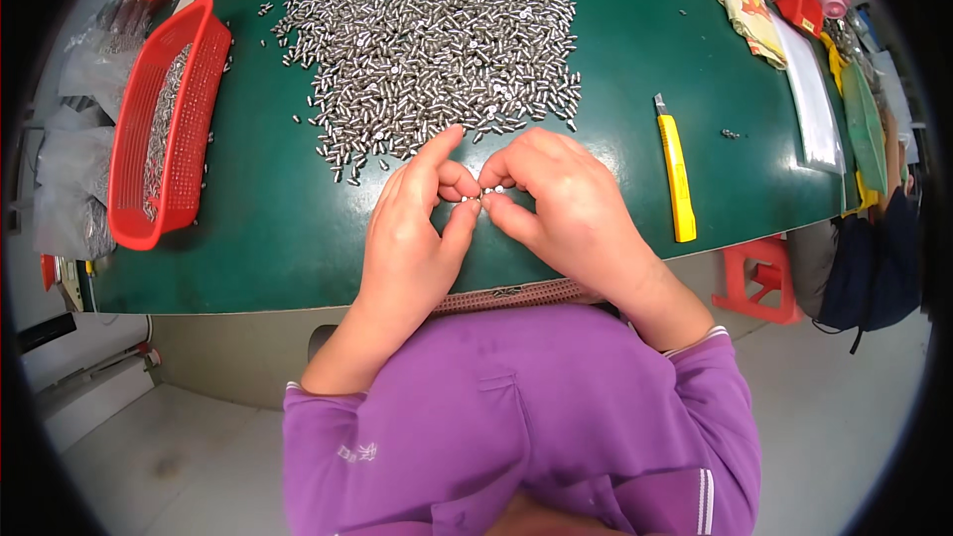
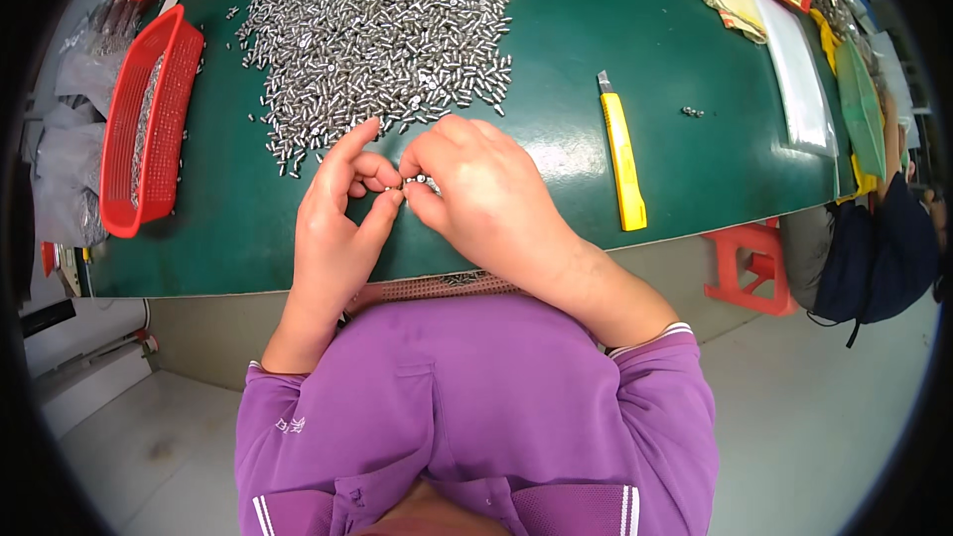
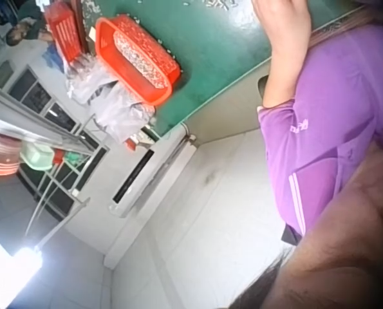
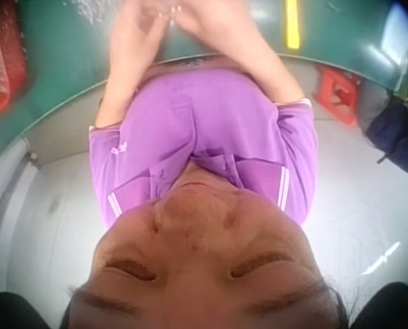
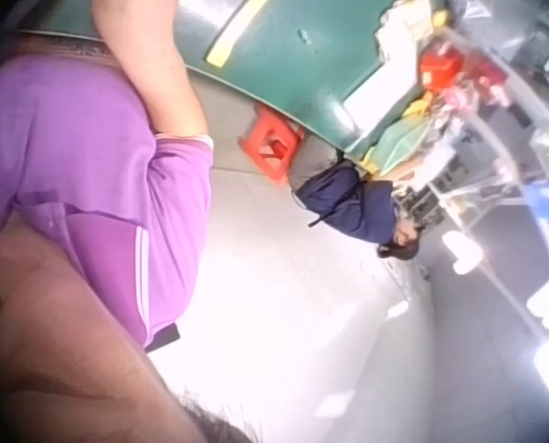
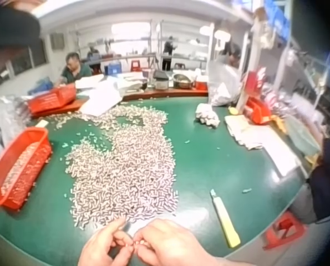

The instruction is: Sorting and arranging small metal pins on a workbench in a manufacturing environment.

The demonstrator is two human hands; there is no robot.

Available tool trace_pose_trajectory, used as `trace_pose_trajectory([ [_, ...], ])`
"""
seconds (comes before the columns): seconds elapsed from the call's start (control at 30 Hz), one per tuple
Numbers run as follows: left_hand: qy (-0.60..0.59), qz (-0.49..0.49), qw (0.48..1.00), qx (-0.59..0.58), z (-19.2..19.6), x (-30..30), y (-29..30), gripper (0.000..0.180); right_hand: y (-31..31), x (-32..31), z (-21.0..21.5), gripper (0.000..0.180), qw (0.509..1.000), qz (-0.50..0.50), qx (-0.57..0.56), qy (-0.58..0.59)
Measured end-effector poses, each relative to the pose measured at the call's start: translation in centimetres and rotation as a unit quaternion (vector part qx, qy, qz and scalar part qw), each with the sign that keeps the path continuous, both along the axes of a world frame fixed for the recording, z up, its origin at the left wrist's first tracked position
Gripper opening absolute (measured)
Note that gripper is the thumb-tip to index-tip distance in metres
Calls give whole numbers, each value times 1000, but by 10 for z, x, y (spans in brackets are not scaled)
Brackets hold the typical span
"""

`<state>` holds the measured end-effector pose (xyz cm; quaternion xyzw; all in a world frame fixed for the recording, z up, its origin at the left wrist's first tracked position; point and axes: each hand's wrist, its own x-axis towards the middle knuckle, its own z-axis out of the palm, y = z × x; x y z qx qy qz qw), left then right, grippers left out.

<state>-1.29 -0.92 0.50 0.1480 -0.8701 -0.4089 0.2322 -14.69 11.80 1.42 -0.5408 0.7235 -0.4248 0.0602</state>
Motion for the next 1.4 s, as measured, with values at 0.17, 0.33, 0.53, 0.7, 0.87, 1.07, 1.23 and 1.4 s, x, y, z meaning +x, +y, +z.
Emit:
trace_pose_trajectory([
  [0.17, 14, -2, 1000, -3, -2, 0, 1, 76, -2, 5, 2, 18, 999, -28, 20, 4],
  [0.33, 21, -1, 1000, -15, -5, -1, 1, 80, -1, 4, -1, 18, 1000, -25, 13, 12],
  [0.53, 20, -5, 1000, -7, -6, 0, 1, 81, 0, 2, 1, 18, 1000, -15, 13, -1],
  [0.7, 23, 4, 1000, -20, -6, 1, 2, 84, -2, 3, 1, 17, 1000, -21, 18, -9],
  [0.87, 17, 11, 1000, -18, -4, 0, 3, 86, -4, 6, 1, 15, 999, -38, 19, 14],
  [1.07, 22, 17, 999, -22, -3, 0, 3, 80, -3, 5, 2, 15, 999, -36, 27, 0],
  [1.23, 24, 21, 999, -16, -5, 0, 2, 74, -2, 3, 3, 14, 999, -22, 19, -13],
  [1.4, 17, 18, 999, -21, -2, 0, 2, 72, -2, 1, 2, 14, 999, -21, 24, -36],
])
